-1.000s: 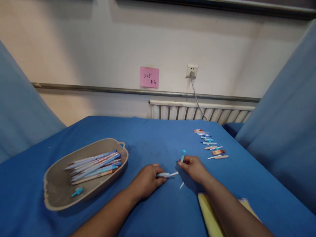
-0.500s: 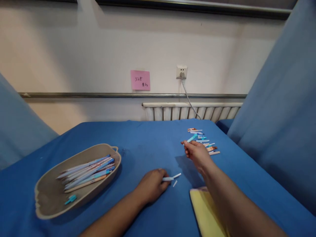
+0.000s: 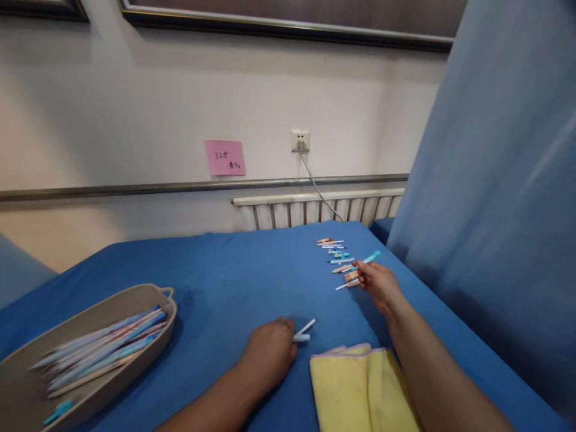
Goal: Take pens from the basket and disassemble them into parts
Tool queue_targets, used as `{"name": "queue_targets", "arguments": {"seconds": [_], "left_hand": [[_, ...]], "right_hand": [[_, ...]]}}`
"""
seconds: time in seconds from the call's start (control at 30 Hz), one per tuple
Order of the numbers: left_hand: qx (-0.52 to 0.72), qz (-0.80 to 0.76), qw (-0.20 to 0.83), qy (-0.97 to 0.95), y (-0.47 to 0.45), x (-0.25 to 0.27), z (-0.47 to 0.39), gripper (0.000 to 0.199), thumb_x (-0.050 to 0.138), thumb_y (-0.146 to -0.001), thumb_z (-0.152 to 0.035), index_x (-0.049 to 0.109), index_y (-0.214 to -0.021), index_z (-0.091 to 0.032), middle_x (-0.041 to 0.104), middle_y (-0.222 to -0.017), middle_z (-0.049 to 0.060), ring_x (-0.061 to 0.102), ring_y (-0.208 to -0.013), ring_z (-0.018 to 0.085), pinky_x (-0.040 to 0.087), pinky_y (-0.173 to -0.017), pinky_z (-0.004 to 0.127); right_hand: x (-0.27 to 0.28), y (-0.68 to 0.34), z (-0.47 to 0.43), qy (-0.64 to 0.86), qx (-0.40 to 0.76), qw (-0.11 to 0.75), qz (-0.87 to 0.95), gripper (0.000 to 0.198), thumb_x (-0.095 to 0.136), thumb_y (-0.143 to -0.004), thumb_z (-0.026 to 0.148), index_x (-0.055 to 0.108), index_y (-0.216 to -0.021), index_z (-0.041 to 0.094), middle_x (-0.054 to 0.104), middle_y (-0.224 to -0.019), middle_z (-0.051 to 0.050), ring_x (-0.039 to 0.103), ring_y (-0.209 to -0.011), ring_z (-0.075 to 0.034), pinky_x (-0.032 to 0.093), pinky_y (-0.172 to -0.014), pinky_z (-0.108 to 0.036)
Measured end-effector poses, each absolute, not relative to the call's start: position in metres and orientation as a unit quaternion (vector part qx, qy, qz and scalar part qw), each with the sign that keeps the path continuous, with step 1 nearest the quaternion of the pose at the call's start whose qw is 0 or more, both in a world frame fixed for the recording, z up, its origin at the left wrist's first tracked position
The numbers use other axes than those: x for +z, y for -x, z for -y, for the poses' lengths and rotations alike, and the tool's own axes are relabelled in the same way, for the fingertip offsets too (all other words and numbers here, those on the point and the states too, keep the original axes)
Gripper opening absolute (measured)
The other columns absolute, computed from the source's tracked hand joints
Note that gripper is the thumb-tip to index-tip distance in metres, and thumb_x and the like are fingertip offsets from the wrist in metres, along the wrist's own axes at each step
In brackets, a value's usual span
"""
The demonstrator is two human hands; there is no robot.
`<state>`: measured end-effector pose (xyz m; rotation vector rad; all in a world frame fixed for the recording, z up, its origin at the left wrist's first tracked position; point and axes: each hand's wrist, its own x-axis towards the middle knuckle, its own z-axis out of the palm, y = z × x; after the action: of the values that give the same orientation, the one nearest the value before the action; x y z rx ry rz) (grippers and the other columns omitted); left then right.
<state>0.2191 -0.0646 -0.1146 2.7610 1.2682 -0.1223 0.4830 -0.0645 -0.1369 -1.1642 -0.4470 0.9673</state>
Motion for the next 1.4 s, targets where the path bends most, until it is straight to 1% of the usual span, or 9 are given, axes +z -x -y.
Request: {"name": "queue_targets", "arguments": {"seconds": [0.2,0.3,0.5,0.7,0.8,0.9,1.0,1.17,1.4], "left_hand": [[-0.003,-0.342,0.045,-0.939,-0.298,-0.118,0.045,0.019,0.046,-0.078,-0.025,0.06,-0.088,-0.019,0.067,-0.092,0.01,0.064,-0.083,0.026,0.049,-0.07,0.033],[0.001,-0.31,0.035,-0.95,-0.34,-0.117,0.033,0.02,0.047,-0.078,-0.025,0.06,-0.092,-0.018,0.066,-0.097,0.011,0.064,-0.088,0.026,0.049,-0.075,0.034],[-0.008,-0.292,0.026,-0.956,-0.387,-0.117,0.015,0.023,0.049,-0.078,-0.02,0.061,-0.096,-0.015,0.065,-0.102,0.015,0.063,-0.091,0.029,0.049,-0.076,0.036],[0.009,-0.312,0.038,-0.949,-0.391,-0.125,0.015,0.023,0.048,-0.082,-0.024,0.06,-0.1,-0.016,0.063,-0.105,0.014,0.062,-0.093,0.026,0.048,-0.076,0.033],[0.029,-0.326,0.046,-0.944,-0.387,-0.129,0.02,0.028,0.047,-0.085,-0.032,0.056,-0.107,-0.017,0.06,-0.111,0.013,0.06,-0.097,0.025,0.047,-0.079,0.032],[0.067,-0.335,0.066,-0.938,-0.381,-0.133,0.025,0.032,0.047,-0.086,-0.032,0.051,-0.115,-0.018,0.058,-0.115,0.011,0.057,-0.102,0.022,0.044,-0.084,0.03],[0.088,-0.338,0.077,-0.934,-0.377,-0.136,0.027,0.029,0.049,-0.085,-0.03,0.052,-0.111,-0.018,0.06,-0.109,0.01,0.056,-0.099,0.021,0.043,-0.082,0.03],[0.09,-0.321,0.044,-0.942,-0.375,-0.137,0.028,0.019,0.046,-0.086,-0.028,0.056,-0.099,-0.019,0.061,-0.102,0.008,0.055,-0.098,0.022,0.041,-0.083,0.031],[0.136,-0.318,0.085,-0.934,-0.375,-0.135,0.023,0.021,0.054,-0.083,-0.029,0.056,-0.1,-0.018,0.062,-0.101,0.007,0.055,-0.096,0.022,0.042,-0.082,0.031]], "right_hand": [[-0.149,-0.509,0.059,0.569,0.362,0.724,0.142,0.018,0.072,-0.06,0.026,0.059,-0.059,0.013,0.049,-0.042,0.004,0.039,-0.036,-0.006,0.027,-0.034,-0.019],[-0.151,-0.514,0.054,0.568,0.321,0.75,0.112,0.019,0.07,-0.061,0.029,0.059,-0.061,0.014,0.049,-0.041,0.005,0.039,-0.036,-0.007,0.029,-0.034,-0.019],[-0.15,-0.52,0.046,0.551,0.304,0.774,0.071,0.021,0.069,-0.057,0.032,0.059,-0.062,0.015,0.05,-0.041,0.006,0.042,-0.036,-0.008,0.031,-0.033,-0.019],[-0.155,-0.528,0.042,0.548,0.286,0.785,0.04,0.018,0.068,-0.057,0.031,0.059,-0.062,0.016,0.051,-0.043,0.005,0.044,-0.038,-0.009,0.032,-0.033,-0.019],[-0.159,-0.532,0.041,0.55,0.28,0.786,0.023,0.017,0.066,-0.058,0.031,0.058,-0.061,0.017,0.051,-0.044,0.006,0.046,-0.039,-0.009,0.033,-0.034,-0.019],[-0.161,-0.534,0.04,0.55,0.277,0.788,0.016,0.017,0.066,-0.059,0.031,0.056,-0.061,0.017,0.051,-0.044,0.006,0.045,-0.039,-0.009,0.032,-0.035,-0.02],[-0.161,-0.534,0.039,0.546,0.279,0.79,0.019,0.017,0.066,-0.059,0.031,0.056,-0.061,0.018,0.051,-0.045,0.006,0.046,-0.039,-0.009,0.033,-0.035,-0.02],[-0.159,-0.532,0.036,0.538,0.292,0.79,0.023,0.018,0.066,-0.06,0.032,0.057,-0.063,0.017,0.051,-0.046,0.006,0.045,-0.039,-0.009,0.032,-0.036,-0.02],[-0.146,-0.524,0.038,0.487,0.369,0.788,0.078,0.021,0.067,-0.062,0.035,0.06,-0.068,0.016,0.048,-0.048,0.006,0.042,-0.039,-0.007,0.03,-0.037,-0.019]]}}
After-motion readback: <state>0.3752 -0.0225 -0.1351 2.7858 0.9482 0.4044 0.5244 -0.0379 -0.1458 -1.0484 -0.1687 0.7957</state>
